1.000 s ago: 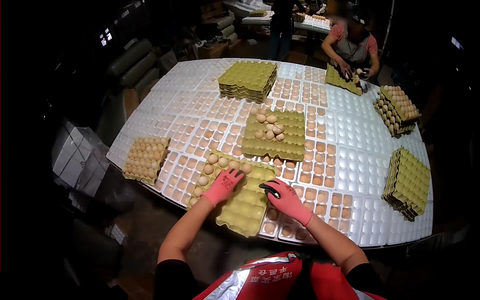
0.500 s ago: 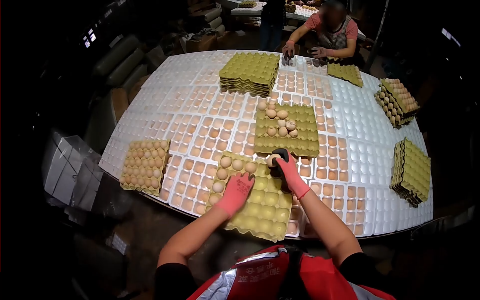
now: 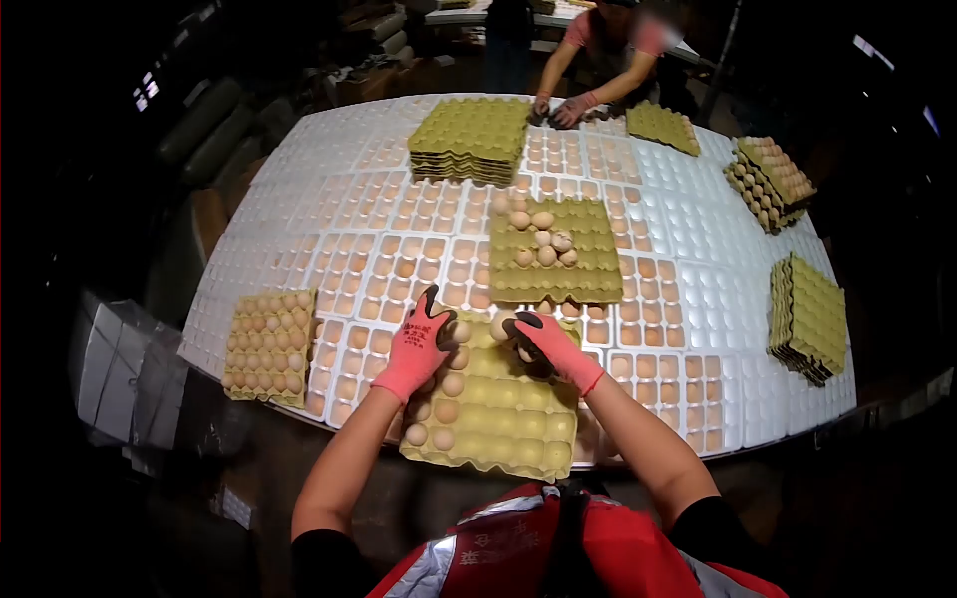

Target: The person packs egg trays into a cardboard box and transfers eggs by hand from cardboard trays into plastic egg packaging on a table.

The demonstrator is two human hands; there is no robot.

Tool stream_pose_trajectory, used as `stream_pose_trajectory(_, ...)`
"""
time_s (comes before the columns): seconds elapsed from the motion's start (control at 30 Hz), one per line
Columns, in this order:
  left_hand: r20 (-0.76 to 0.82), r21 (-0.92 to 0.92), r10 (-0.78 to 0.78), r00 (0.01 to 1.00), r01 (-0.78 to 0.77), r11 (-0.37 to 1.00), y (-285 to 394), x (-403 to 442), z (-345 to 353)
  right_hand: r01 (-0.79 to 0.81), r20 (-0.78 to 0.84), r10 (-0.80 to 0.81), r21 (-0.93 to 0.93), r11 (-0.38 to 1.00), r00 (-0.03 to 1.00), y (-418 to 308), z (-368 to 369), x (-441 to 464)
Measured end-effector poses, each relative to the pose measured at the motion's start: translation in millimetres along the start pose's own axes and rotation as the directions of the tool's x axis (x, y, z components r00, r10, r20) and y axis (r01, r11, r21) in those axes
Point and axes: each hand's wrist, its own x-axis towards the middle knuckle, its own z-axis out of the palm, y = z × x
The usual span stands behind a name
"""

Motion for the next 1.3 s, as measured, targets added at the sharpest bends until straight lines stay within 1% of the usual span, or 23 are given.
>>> stream_pose_trajectory(0.03,0.15,0.156,-0.002,0.989,-0.021,0.988,-5,11,8,-0.084,0.072,0.067,0.266,0.96,0.995,7,-11,-17)
stream_pose_trajectory(0.1,0.417,0.408,0.074,0.906,-0.259,0.875,-8,36,12,0.014,0.093,-0.036,0.226,0.974,0.995,26,-8,-49)
stream_pose_trajectory(0.17,0.515,0.379,0.154,0.843,-0.385,0.841,-3,54,2,0.047,0.119,-0.09,0.318,0.947,0.989,10,-17,-104)
stream_pose_trajectory(0.23,0.569,0.354,0.159,0.807,-0.415,0.838,24,63,-22,0.142,-0.111,-0.125,0.162,0.976,0.986,30,-57,-136)
stream_pose_trajectory(0.3,0.328,0.093,0.135,0.935,-0.174,0.98,37,60,-34,0.243,-0.407,-0.233,-0.028,0.97,0.883,69,-118,-152)
stream_pose_trajectory(0.37,0.316,-0.322,-0.053,0.947,0.16,0.933,-1,64,-13,-0.012,-0.723,-0.024,-0.045,0.999,0.69,44,-174,-207)
stream_pose_trajectory(0.4,0.463,-0.637,-0.125,0.878,0.427,0.642,28,64,-3,-0.156,-0.852,-0.254,-0.358,0.921,0.458,112,-241,-197)
stream_pose_trajectory(0.43,0.595,-0.757,-0.193,0.78,0.625,0.192,56,64,7,-0.369,-0.903,-0.262,-0.385,0.846,0.342,114,-271,-208)
stream_pose_trajectory(0.47,0.666,-0.744,-0.022,0.745,0.663,-0.081,92,65,21,-0.406,-0.907,-0.328,-0.413,0.815,0.264,125,-295,-215)
stream_pose_trajectory(0.5,0.673,-0.65,0.166,0.721,0.683,-0.333,124,73,34,-0.523,-0.903,-0.295,-0.423,0.74,0.313,132,-318,-220)
stream_pose_trajectory(0.57,0.676,-0.732,0.127,0.726,0.682,-0.007,131,70,98,-0.547,-0.864,-0.306,-0.493,0.677,0.4,142,-347,-229)
stream_pose_trajectory(0.63,0.827,-0.549,0.093,0.555,0.832,-0.086,243,68,88,-0.37,-0.818,-0.401,-0.553,0.747,0.412,141,-356,-239)
stream_pose_trajectory(0.67,0.752,-0.659,0.226,0.62,0.699,0.277,247,58,116,-0.298,-0.782,-0.446,-0.593,0.748,0.435,139,-355,-245)
stream_pose_trajectory(0.73,0.823,-0.556,0.254,0.508,0.632,0.54,288,50,141,-0.257,-0.628,-0.506,-0.741,0.62,0.59,167,-346,-260)
stream_pose_trajectory(0.77,0.921,-0.384,0.133,0.366,0.795,0.469,320,47,150,-0.264,-0.548,-0.553,-0.818,0.512,0.628,186,-350,-263)
stream_pose_trajectory(0.83,0.928,-0.37,0.173,0.33,0.772,0.517,370,37,184,-0.189,-0.612,-0.596,-0.763,0.618,0.519,185,-349,-274)
stream_pose_trajectory(0.9,0.632,-0.625,0.427,0.647,0.099,0.774,408,17,234,-0.143,-0.763,-0.542,-0.616,0.774,0.354,177,-347,-286)
stream_pose_trajectory(0.97,0.522,-0.48,0.478,0.706,-0.22,0.849,462,19,259,-0.076,-0.819,-0.484,-0.528,0.846,0.31,173,-353,-305)
stream_pose_trajectory(1.03,0.438,-0.301,0.632,0.639,-0.558,0.773,473,19,328,-0.038,-0.801,-0.437,-0.493,0.869,0.409,176,-366,-324)
stream_pose_trajectory(1.07,0.573,-0.232,0.61,0.547,-0.606,0.761,487,26,335,-0.043,-0.812,-0.422,-0.477,0.878,0.404,171,-367,-333)
stream_pose_trajectory(1.17,0.639,-0.175,0.575,0.511,-0.631,0.755,503,14,306,-0.056,-0.808,-0.416,-0.48,0.876,0.418,177,-378,-353)
stream_pose_trajectory(1.2,0.502,-0.283,0.687,0.525,-0.651,0.704,492,-6,319,-0.033,-0.814,-0.402,-0.456,0.889,0.42,182,-380,-357)
stream_pose_trajectory(1.3,0.814,-0.233,0.467,0.346,-0.543,0.807,506,-26,326,-0.029,-0.816,-0.366,-0.422,0.906,0.447,186,-385,-361)
